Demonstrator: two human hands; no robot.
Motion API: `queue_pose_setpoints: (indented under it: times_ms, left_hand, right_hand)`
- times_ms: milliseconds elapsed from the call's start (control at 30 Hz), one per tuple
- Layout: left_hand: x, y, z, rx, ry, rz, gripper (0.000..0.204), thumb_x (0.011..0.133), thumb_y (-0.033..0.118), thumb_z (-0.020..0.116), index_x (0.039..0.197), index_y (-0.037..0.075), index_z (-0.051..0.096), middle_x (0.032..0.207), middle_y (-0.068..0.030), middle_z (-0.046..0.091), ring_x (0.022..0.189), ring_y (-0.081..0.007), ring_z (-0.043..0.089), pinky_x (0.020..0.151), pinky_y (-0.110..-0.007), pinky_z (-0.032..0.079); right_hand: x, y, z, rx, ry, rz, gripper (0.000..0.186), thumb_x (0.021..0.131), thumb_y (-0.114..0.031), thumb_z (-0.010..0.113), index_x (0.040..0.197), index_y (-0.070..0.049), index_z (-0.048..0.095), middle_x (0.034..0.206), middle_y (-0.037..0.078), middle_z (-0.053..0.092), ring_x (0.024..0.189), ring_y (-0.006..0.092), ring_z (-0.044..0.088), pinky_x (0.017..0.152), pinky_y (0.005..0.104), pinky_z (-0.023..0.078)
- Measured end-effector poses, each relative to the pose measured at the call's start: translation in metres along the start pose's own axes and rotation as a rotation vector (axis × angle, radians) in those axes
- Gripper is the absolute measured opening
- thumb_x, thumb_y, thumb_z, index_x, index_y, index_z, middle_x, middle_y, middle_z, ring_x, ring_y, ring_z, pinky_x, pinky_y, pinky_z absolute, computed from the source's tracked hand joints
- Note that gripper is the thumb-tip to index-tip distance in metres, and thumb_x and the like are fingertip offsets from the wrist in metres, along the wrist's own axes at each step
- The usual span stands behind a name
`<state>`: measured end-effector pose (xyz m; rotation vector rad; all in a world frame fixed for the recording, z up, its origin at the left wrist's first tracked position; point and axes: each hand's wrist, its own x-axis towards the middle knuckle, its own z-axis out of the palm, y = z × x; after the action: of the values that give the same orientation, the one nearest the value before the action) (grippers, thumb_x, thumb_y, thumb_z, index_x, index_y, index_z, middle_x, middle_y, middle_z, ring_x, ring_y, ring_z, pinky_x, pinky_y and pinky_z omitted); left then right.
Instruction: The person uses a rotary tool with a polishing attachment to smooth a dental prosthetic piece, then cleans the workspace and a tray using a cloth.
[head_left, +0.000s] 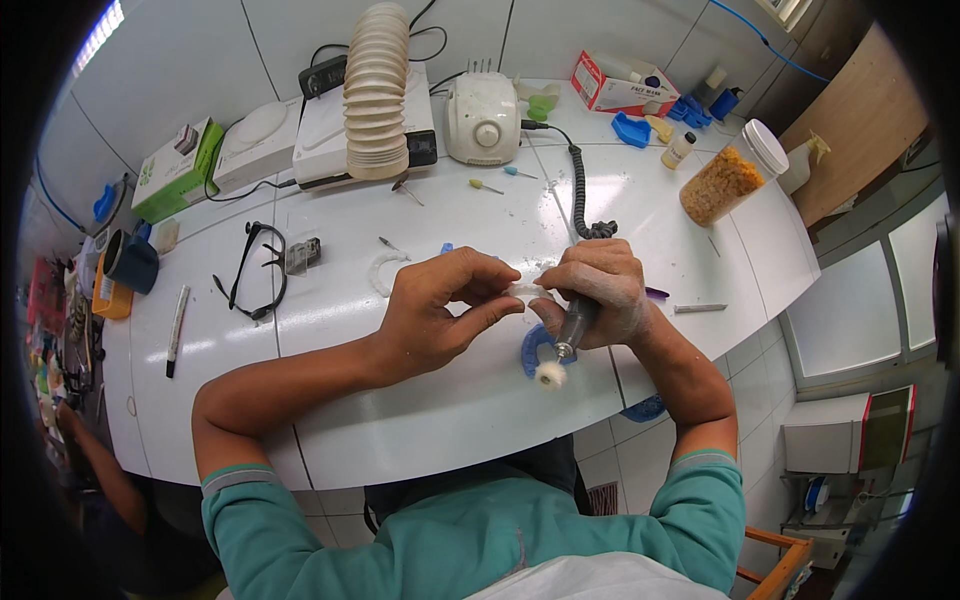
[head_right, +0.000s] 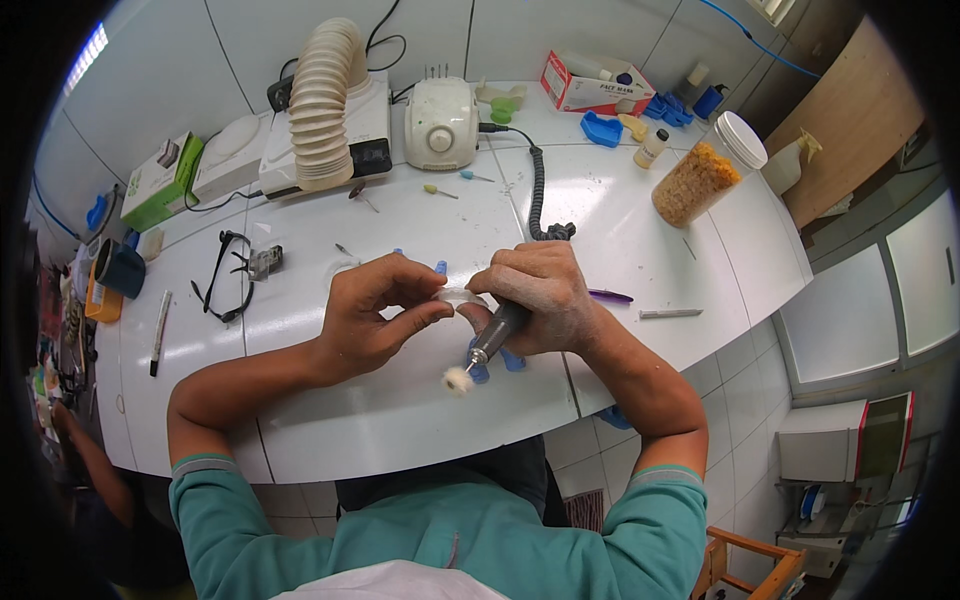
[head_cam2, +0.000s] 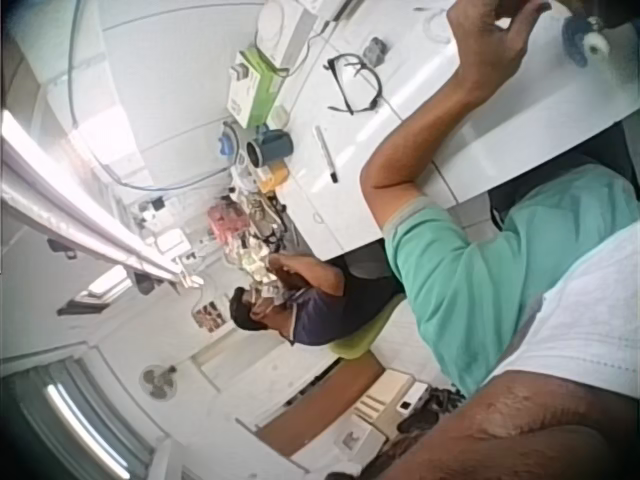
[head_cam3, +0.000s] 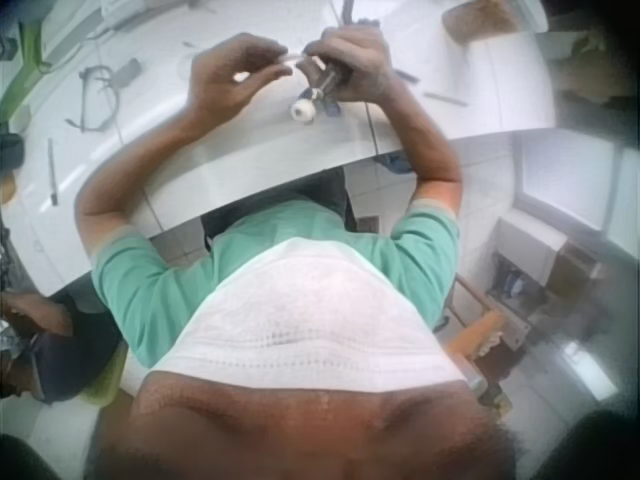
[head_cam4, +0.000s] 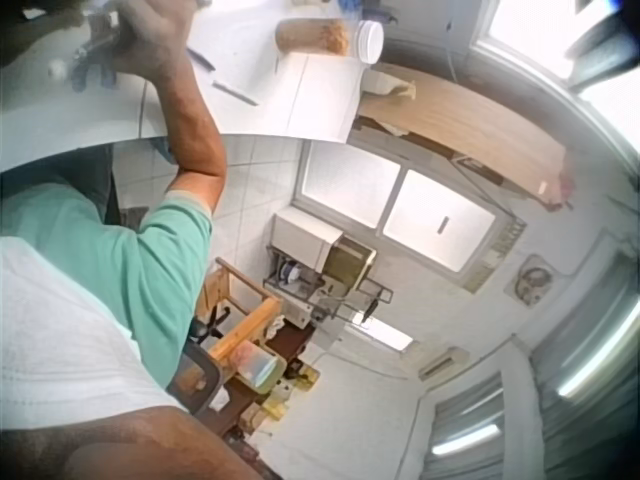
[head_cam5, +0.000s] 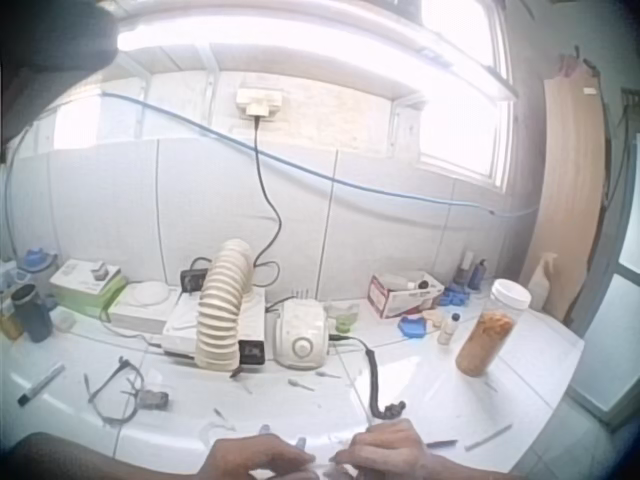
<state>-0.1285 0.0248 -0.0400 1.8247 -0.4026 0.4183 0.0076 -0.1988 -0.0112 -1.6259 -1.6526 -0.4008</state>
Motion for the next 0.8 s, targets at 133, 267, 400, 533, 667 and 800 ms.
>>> queue_pose_setpoints:
  times_ms: [133, 267, 400, 533, 667, 800]
  left_hand:
    - [0.000, 0.001, 0.003, -0.093, -0.026, 0.012, 0.028, 0.098, -0.003, 0.084, 0.124, -0.004, 0.072, 0.113, -0.0136, 0.076, 0.104, -0.0200, 0.082, 0.095, -0.031, 0.071]
    - [0.001, 0.003, 0.001, -0.056, -0.042, 0.089, 0.030, 0.096, -0.008, 0.083, 0.124, -0.003, 0.074, 0.117, -0.0140, 0.076, 0.105, -0.0211, 0.082, 0.094, -0.032, 0.071]
    - [-0.001, 0.005, 0.001, 0.013, -0.086, 0.141, 0.032, 0.095, -0.011, 0.082, 0.125, -0.001, 0.076, 0.116, -0.0139, 0.077, 0.105, -0.0222, 0.082, 0.092, -0.032, 0.072]
    - [0.000, 0.003, 0.003, -0.022, -0.102, 0.078, 0.033, 0.096, -0.013, 0.079, 0.126, -0.001, 0.077, 0.115, -0.0149, 0.077, 0.106, -0.0240, 0.082, 0.092, -0.032, 0.071]
    - [0.002, -0.001, -0.003, -0.076, -0.095, 0.025, 0.031, 0.099, -0.015, 0.073, 0.126, -0.001, 0.077, 0.117, -0.0152, 0.078, 0.109, -0.0237, 0.081, 0.093, -0.032, 0.070]
    - [0.027, 0.023, -0.037, 0.075, -0.154, -0.076, 0.029, 0.098, -0.015, 0.072, 0.122, 0.000, 0.079, 0.119, -0.0129, 0.079, 0.107, -0.0207, 0.081, 0.093, -0.031, 0.069]
  right_hand:
    - [0.000, 0.001, 0.004, 0.037, 0.058, 0.056, 0.019, 0.082, -0.010, 0.092, 0.086, -0.009, 0.073, 0.066, 0.003, 0.062, 0.051, 0.0168, 0.056, 0.047, 0.0339, 0.039]
    - [0.000, 0.002, 0.001, 0.022, 0.029, 0.065, 0.024, 0.083, -0.014, 0.094, 0.081, -0.010, 0.071, 0.066, 0.004, 0.062, 0.051, 0.0168, 0.057, 0.046, 0.0338, 0.038]
    - [-0.001, 0.002, 0.001, 0.008, -0.044, 0.054, 0.033, 0.083, -0.022, 0.098, 0.078, -0.010, 0.068, 0.066, 0.003, 0.061, 0.051, 0.0175, 0.057, 0.046, 0.0354, 0.038]
    - [-0.004, 0.005, -0.002, 0.060, -0.077, 0.034, 0.031, 0.084, -0.021, 0.097, 0.081, -0.010, 0.068, 0.067, 0.003, 0.061, 0.053, 0.0184, 0.059, 0.049, 0.0365, 0.040]
    - [-0.001, 0.009, -0.010, 0.118, -0.134, 0.042, 0.025, 0.082, -0.012, 0.096, 0.089, -0.010, 0.071, 0.070, 0.003, 0.066, 0.056, 0.0197, 0.064, 0.052, 0.0362, 0.045]
    - [-0.005, 0.017, -0.013, 0.038, -0.129, 0.072, 0.025, 0.079, -0.008, 0.096, 0.092, -0.011, 0.075, 0.076, 0.002, 0.068, 0.060, 0.0193, 0.066, 0.053, 0.0353, 0.048]
